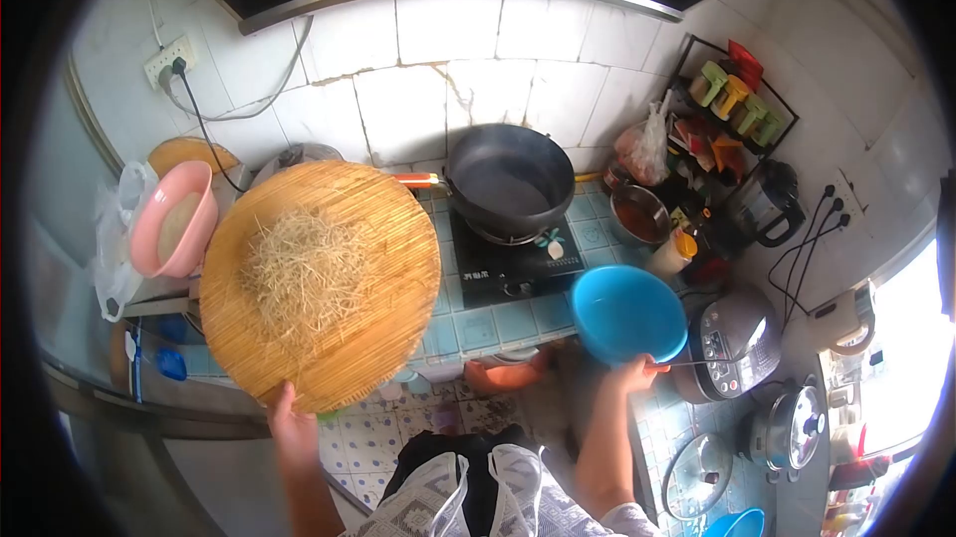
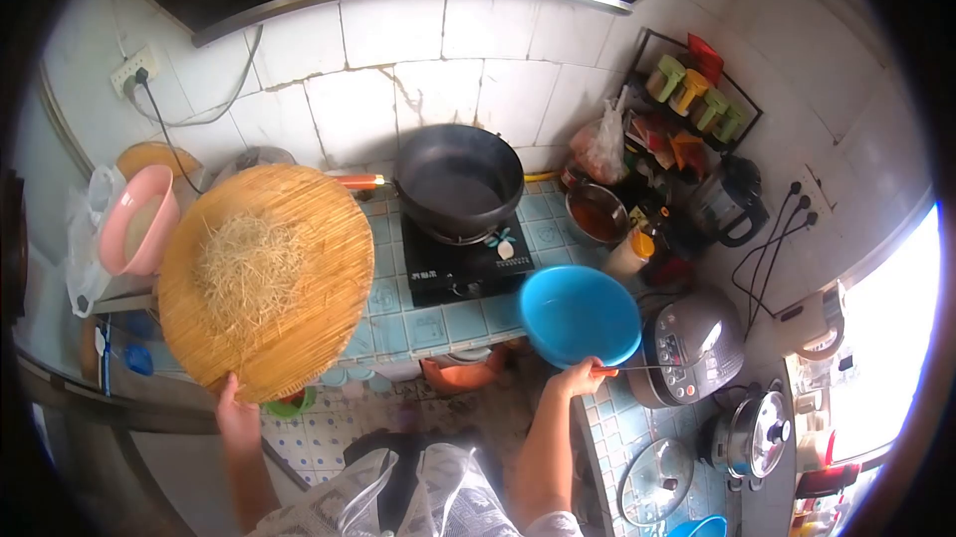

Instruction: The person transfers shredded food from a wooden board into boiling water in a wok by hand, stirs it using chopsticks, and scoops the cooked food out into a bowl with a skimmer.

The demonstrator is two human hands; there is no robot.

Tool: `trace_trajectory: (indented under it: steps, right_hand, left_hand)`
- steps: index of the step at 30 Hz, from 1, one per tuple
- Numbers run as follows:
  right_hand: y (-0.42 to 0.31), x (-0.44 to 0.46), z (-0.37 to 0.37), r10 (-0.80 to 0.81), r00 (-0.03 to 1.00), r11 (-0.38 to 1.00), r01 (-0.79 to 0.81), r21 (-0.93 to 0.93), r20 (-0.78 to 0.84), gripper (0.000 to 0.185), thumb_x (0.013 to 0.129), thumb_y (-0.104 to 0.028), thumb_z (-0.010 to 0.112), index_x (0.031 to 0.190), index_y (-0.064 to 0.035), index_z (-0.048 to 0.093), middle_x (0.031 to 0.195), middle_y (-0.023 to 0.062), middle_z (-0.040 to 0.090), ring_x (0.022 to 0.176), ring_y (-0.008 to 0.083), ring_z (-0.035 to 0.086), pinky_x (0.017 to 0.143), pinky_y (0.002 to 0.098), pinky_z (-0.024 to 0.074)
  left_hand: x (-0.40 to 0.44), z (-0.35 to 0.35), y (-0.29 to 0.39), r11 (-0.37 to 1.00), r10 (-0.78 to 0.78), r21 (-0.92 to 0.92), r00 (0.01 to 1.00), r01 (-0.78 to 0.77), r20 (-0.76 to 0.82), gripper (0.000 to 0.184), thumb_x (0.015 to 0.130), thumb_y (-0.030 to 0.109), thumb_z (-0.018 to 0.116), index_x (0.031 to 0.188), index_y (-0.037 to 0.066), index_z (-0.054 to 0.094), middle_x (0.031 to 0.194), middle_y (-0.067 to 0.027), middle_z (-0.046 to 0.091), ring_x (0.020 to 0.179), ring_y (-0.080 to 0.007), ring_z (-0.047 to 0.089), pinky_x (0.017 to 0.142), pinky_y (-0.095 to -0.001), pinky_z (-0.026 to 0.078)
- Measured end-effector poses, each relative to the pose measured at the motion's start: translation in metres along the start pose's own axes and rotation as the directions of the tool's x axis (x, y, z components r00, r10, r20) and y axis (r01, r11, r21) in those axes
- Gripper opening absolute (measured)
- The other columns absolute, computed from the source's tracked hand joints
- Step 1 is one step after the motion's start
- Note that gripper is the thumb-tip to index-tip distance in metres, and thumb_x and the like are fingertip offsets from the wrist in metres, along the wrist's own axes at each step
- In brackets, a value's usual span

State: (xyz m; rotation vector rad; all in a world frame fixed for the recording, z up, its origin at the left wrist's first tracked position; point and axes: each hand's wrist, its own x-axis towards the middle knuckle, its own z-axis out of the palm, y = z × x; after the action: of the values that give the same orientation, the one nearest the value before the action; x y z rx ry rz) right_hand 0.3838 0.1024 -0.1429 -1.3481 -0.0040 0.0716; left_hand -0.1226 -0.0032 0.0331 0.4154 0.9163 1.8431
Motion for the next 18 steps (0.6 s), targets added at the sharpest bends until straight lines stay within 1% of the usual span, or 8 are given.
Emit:
trace_trajectory:
  steps: [1,7,9,11,14,15,17,18]
  right_hand:
    - [0.003,0.002,0.005,0.010,1.000,0.992,-0.011,-0.124,-0.014,0.016,0.076,-0.003,0.054,0.092,-0.0006,0.054,0.086,0.0056,0.054,0.076,0.0156,0.050,0.071,0.0294,0.0429]
    - [0.033,0.012,0.005,0.065,0.997,0.978,-0.054,-0.202,0.047,0.021,0.082,-0.008,0.057,0.102,-0.0003,0.055,0.098,0.0085,0.057,0.086,0.0171,0.054,0.075,0.0305,0.0431]
    - [0.032,0.008,-0.004,-0.028,0.996,0.948,0.052,-0.315,0.080,0.030,0.081,0.000,0.055,0.111,-0.0006,0.049,0.098,0.0076,0.055,0.091,0.0179,0.054,0.083,0.0287,0.0424]
    - [0.027,-0.006,-0.016,-0.178,0.980,0.947,0.196,-0.256,0.091,0.022,0.082,-0.003,0.056,0.103,-0.0012,0.050,0.092,0.0071,0.055,0.082,0.0151,0.056,0.072,0.0265,0.0454]
    - [-0.013,-0.029,-0.033,0.023,0.887,0.986,0.057,-0.158,0.461,0.008,0.083,-0.008,0.054,0.090,-0.0044,0.050,0.070,0.0024,0.051,0.056,0.0081,0.049,0.050,0.0200,0.0391]
    - [-0.025,-0.034,-0.039,0.026,0.893,0.984,0.055,-0.168,0.449,0.008,0.083,-0.008,0.054,0.090,-0.0044,0.050,0.070,0.0024,0.051,0.056,0.0081,0.049,0.050,0.0200,0.0391]
    - [-0.039,-0.031,-0.039,0.104,0.858,0.852,0.184,-0.491,0.503,0.010,0.081,-0.009,0.056,0.090,-0.0045,0.052,0.065,0.0018,0.050,0.054,0.0101,0.049,0.051,0.0227,0.0410]
    - [-0.029,-0.015,-0.045,-0.089,0.839,0.779,0.394,-0.487,0.537,0.013,0.079,-0.009,0.059,0.091,-0.0047,0.053,0.067,0.0027,0.054,0.059,0.0120,0.053,0.056,0.0258,0.0443]
  left_hand:
    - [0.005,-0.002,0.000,1.000,0.000,0.002,1.000,0.000,0.001,0.041,0.086,0.007,0.049,0.125,0.002,0.038,0.123,-0.0103,0.047,0.113,-0.0222,0.046,0.093,-0.0384,0.040]
    - [0.030,-0.013,-0.007,0.994,-0.029,0.102,0.994,0.040,-0.104,0.048,0.082,0.011,0.052,0.126,0.000,0.036,0.123,-0.0125,0.044,0.113,-0.0237,0.044,0.095,-0.0377,0.037]
    - [0.036,-0.016,-0.015,0.996,-0.042,0.080,0.996,0.049,-0.081,0.048,0.081,0.010,0.052,0.125,0.000,0.036,0.123,-0.0128,0.044,0.113,-0.0237,0.044,0.095,-0.0376,0.037]
    - [0.041,-0.012,-0.021,0.997,-0.047,0.051,0.997,0.050,-0.055,0.047,0.081,0.009,0.052,0.125,0.000,0.036,0.122,-0.0132,0.044,0.112,-0.0236,0.044,0.096,-0.0376,0.036]
    - [0.041,-0.008,-0.032,0.997,-0.048,0.054,0.999,0.049,-0.011,0.044,0.084,0.010,0.049,0.124,-0.002,0.036,0.121,-0.0133,0.045,0.111,-0.0223,0.045,0.095,-0.0367,0.037]
    - [0.042,-0.017,-0.042,0.987,0.002,0.160,1.000,0.001,-0.018,0.041,0.085,0.010,0.048,0.122,-0.003,0.037,0.120,-0.0134,0.045,0.110,-0.0217,0.045,0.093,-0.0358,0.038]
    - [0.042,-0.017,-0.052,0.965,0.051,0.259,0.999,-0.049,-0.001,0.039,0.086,0.010,0.046,0.121,-0.005,0.038,0.119,-0.0136,0.046,0.108,-0.0210,0.046,0.091,-0.0348,0.040]
    - [0.040,-0.014,-0.053,0.884,0.100,0.447,0.990,-0.133,0.097,0.038,0.089,0.013,0.043,0.122,-0.005,0.036,0.122,-0.0148,0.044,0.110,-0.0218,0.045,0.092,-0.0351,0.040]
